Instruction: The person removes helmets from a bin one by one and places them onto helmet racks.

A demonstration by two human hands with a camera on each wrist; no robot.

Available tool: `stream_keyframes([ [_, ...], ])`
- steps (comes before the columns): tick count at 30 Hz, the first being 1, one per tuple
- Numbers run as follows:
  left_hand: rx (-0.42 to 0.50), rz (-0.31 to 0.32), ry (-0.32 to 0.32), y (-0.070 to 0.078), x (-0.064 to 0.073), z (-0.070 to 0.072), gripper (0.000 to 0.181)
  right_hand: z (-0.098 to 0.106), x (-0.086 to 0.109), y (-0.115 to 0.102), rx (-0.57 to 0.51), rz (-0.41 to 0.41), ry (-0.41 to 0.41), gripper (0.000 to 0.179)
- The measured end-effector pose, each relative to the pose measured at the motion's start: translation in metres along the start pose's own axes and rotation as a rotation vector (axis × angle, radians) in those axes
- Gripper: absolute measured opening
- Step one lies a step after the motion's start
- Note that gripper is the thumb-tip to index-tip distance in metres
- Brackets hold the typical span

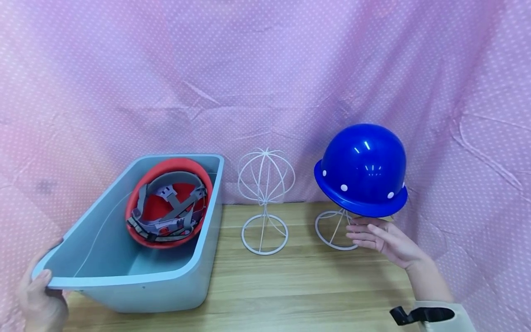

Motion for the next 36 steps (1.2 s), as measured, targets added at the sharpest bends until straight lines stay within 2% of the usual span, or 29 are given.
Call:
stream_keyframes([
  [5, 0.021, -0.02, -0.035, 0.004, -0.002, -0.006, 0.063, -0.002, -0.01, 0.017, 0.165, -0.058, 0.039, 0.051],
  [12, 0.069, -0.05, -0.022, 0.006, -0.003, -0.005, 0.062, -0.021, -0.042, 0.042, 0.228, -0.174, 0.055, 0.046],
  [19, 0.167, -0.078, -0.005, 0.004, -0.002, -0.003, 0.061, -0.047, -0.078, 0.06, 0.324, -0.273, 0.06, 0.036],
  [22, 0.127, -0.07, -0.008, 0.003, -0.001, -0.003, 0.062, -0.06, -0.089, 0.069, 0.353, -0.307, 0.032, 0.034],
  [24, 0.087, -0.051, -0.011, 0.001, 0.0, -0.002, 0.061, -0.067, -0.097, 0.074, 0.357, -0.323, 0.019, 0.033],
  [27, 0.109, -0.051, -0.013, 0.001, 0.0, -0.002, 0.06, -0.075, -0.11, 0.08, 0.364, -0.333, 0.013, 0.032],
  [31, 0.191, -0.06, -0.01, 0.001, -0.001, -0.001, 0.059, -0.084, -0.124, 0.089, 0.372, -0.331, 0.009, 0.032],
  [36, 0.154, -0.035, 0.003, -0.002, 0.0, 0.0, 0.059, -0.09, -0.139, 0.102, 0.366, -0.314, -0.011, 0.037],
])
Point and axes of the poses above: each hand's wrist, its own x-axis away from the middle knuckle, its own z-axis out of the back of the hand, y = z × x, the point moved 9 cm from there along -x, towards the middle knuckle, and after that the axes turned 1 degree about -y, right-handed, at the moved point
